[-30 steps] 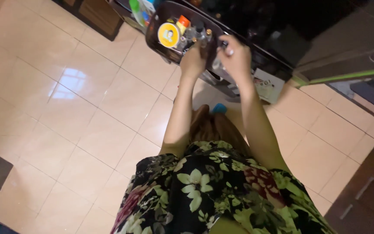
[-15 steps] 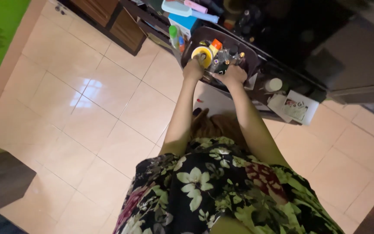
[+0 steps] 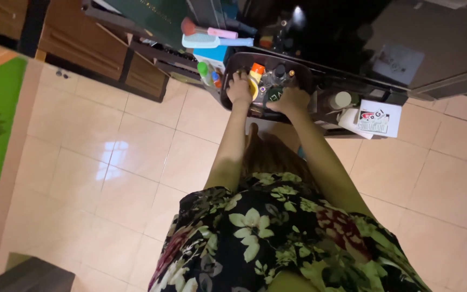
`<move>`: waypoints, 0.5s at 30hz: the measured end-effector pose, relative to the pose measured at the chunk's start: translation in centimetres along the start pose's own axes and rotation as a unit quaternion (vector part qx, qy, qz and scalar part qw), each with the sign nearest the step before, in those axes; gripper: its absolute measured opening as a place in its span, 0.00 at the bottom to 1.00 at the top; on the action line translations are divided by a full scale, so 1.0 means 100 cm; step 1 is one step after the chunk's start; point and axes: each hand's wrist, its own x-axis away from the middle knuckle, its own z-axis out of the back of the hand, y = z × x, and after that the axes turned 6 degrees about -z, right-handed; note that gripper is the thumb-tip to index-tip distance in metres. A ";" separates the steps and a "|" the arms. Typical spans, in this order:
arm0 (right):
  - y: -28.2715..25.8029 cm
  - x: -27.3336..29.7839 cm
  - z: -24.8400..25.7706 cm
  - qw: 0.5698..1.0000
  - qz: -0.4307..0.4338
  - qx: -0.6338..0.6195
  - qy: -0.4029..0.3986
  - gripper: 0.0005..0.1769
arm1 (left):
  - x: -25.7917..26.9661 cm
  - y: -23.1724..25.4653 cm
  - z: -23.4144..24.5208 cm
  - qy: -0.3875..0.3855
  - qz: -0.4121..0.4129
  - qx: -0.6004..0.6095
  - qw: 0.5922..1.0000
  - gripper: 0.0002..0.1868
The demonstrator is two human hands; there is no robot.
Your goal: Organizing various cosmetic and skincare products on a shelf.
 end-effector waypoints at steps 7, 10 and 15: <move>-0.020 0.004 0.047 0.990 0.018 -0.120 0.078 0.51 | 0.003 0.007 0.015 0.028 0.029 0.007 0.999 0.23; -0.031 0.010 0.060 0.975 0.069 -0.188 0.095 0.46 | 0.008 0.005 0.028 0.039 0.029 -0.030 0.998 0.30; -0.033 -0.010 0.054 0.941 0.182 -0.190 0.211 0.46 | 0.016 0.006 0.092 0.087 0.078 0.190 0.975 0.39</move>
